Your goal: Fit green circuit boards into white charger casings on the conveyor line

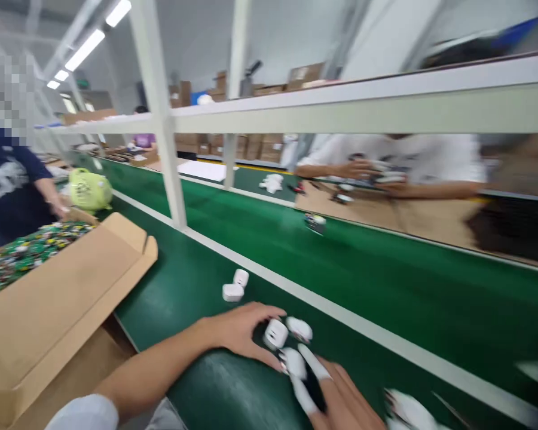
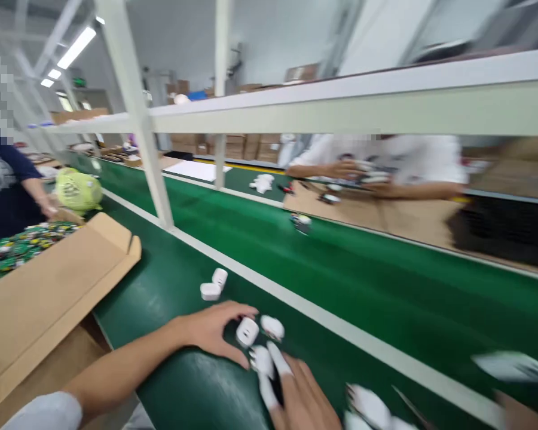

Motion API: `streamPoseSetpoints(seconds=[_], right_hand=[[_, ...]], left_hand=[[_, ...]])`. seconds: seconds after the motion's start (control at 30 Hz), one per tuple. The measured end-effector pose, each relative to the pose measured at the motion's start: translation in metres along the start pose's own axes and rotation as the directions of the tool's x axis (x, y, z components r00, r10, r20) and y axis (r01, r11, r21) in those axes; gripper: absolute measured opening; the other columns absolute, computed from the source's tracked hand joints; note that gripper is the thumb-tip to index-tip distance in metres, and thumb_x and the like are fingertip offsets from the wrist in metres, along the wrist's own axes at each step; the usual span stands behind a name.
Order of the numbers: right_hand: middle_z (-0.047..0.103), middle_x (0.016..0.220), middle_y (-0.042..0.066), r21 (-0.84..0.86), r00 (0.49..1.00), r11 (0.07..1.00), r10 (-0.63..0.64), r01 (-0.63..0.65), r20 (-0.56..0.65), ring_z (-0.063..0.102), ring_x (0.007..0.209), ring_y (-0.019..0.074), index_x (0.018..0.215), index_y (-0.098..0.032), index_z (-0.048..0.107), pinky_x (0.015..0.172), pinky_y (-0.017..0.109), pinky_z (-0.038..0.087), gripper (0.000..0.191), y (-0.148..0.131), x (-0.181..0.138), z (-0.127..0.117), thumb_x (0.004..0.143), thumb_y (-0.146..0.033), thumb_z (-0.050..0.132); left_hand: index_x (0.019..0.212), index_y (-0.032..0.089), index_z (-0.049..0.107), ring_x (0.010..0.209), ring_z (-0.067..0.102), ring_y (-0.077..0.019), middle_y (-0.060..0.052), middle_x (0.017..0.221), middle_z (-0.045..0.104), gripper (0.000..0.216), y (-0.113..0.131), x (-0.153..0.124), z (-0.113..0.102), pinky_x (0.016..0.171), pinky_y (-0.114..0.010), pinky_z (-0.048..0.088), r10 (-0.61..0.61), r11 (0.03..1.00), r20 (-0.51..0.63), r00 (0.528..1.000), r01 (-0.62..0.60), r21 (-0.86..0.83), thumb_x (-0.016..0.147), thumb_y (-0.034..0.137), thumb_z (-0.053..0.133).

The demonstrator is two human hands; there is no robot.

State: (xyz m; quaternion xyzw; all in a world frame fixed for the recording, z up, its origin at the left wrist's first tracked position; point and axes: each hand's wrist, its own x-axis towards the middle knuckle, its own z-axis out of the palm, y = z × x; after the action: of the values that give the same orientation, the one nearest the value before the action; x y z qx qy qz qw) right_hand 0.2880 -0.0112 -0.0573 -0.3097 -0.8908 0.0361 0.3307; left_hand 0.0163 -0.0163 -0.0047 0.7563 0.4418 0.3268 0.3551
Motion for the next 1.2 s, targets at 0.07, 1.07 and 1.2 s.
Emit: streamPoseSetpoints(seconds=[0.07,1.07,1.2], right_hand=[[0.072,0.118,0.014,-0.023,0.999,0.999,0.028,-0.029,-0.042,0.071,0.1,0.0305,0.143,-0.022,0.056,0.08,0.043,0.062,0.044,-0.01,0.007,-0.016,0.1,-0.025,0.05],[0.06,0.138,0.016,0.015,0.986,0.99,0.141,-0.143,0.085,0.06,0.123,0.0327,0.142,-0.021,0.051,0.099,0.054,0.061,0.054,-0.038,0.016,-0.031,0.092,0.0,0.055],[0.058,0.144,0.016,0.066,0.986,0.988,0.132,-0.139,0.103,0.057,0.134,0.0342,0.134,-0.023,0.058,0.106,0.058,0.058,0.04,-0.041,0.024,-0.032,0.097,-0.007,0.059]], left_hand=[[0.161,0.024,0.043,0.137,0.06,-0.0334,-0.017,0.156,0.056,0.105,-0.002,-0.002,0.002,0.119,-0.05,0.048,-0.009,1.0,0.002,1.0,0.009,-0.023,0.072,0.045,0.096],[0.16,0.035,0.038,0.131,0.062,-0.0274,-0.009,0.146,0.058,0.064,0.004,-0.002,0.021,0.112,-0.043,0.055,-0.011,0.993,0.085,0.996,0.0,0.118,0.103,0.024,0.063],[0.158,0.035,0.041,0.134,0.063,-0.0283,-0.008,0.148,0.061,0.064,0.003,-0.002,0.022,0.114,-0.044,0.054,-0.038,0.997,0.103,0.994,0.031,0.065,0.1,0.027,0.068]])
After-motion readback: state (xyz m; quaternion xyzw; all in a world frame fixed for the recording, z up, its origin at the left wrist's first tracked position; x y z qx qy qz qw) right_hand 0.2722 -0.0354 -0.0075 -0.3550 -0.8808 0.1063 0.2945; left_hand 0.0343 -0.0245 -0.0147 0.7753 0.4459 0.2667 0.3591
